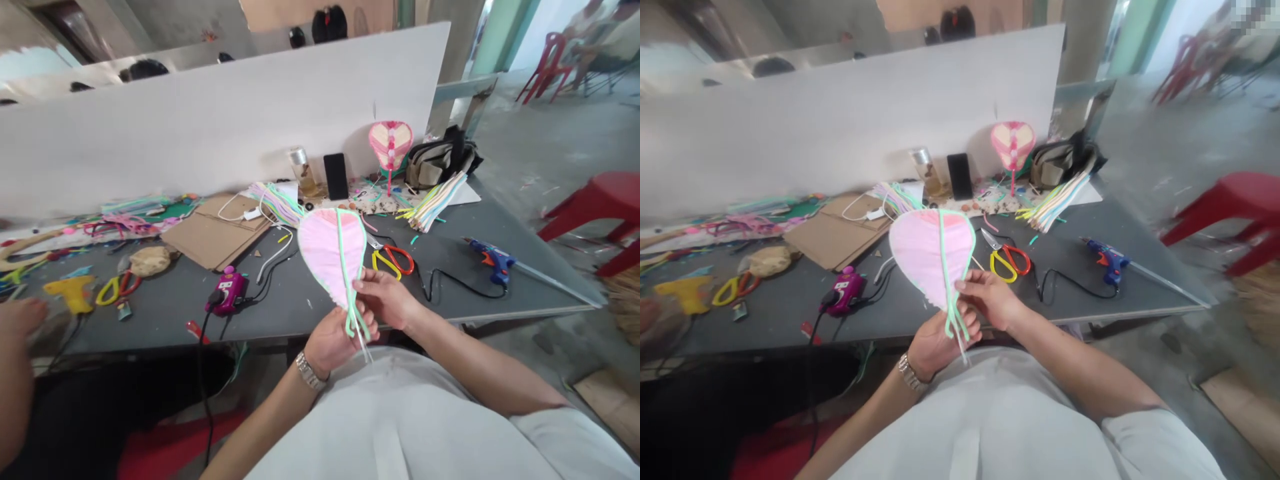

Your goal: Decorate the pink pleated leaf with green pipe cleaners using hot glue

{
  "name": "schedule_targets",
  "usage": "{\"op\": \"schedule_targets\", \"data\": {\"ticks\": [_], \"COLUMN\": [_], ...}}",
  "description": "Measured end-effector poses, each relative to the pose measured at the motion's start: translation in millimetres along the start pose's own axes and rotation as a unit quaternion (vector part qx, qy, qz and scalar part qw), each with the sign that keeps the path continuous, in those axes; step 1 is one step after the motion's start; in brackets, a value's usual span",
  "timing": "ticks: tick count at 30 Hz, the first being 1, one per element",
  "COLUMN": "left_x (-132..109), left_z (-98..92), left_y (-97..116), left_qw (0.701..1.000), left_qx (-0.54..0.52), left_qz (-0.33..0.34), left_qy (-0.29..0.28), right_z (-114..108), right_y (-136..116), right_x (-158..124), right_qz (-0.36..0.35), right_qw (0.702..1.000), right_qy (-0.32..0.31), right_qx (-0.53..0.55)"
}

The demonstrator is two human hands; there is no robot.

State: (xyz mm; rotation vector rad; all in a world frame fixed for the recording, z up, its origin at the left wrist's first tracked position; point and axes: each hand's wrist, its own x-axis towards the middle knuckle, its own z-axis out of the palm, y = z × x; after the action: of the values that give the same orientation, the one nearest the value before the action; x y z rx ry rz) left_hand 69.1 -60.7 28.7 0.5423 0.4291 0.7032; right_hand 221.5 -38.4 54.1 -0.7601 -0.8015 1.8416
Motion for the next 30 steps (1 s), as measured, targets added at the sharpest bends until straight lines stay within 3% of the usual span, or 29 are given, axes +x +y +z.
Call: {"op": "schedule_targets", "data": {"ticks": [3, 6, 12, 17, 21, 30], "left_x": [-5, -21, -49, -49, -49, -45], "left_z": [-5.8, -7.1, 6.0, 9.3, 0.9, -16.5], "left_y": [0, 3, 14, 15, 19, 55], "left_qw": [0.989, 0.957, 0.837, 0.788, 0.755, 0.728], "left_qx": [0.106, 0.2, 0.42, 0.473, 0.5, 0.484], "left_qz": [0.063, 0.146, 0.303, 0.351, 0.358, 0.369], "left_qy": [0.085, 0.147, 0.175, 0.178, 0.226, 0.317], "right_z": [-10, -26, -53, -53, -51, -55], "right_y": [-9, -17, -15, -3, 2, 4], "right_x": [-6, -15, -28, -28, -27, -26], "right_qz": [-0.101, -0.159, -0.18, -0.176, -0.172, -0.122], "right_qw": [0.992, 0.978, 0.958, 0.954, 0.962, 0.978], "right_qy": [0.062, 0.126, 0.205, 0.209, 0.174, 0.112], "right_qx": [-0.031, -0.041, -0.082, -0.12, -0.12, -0.126]}}
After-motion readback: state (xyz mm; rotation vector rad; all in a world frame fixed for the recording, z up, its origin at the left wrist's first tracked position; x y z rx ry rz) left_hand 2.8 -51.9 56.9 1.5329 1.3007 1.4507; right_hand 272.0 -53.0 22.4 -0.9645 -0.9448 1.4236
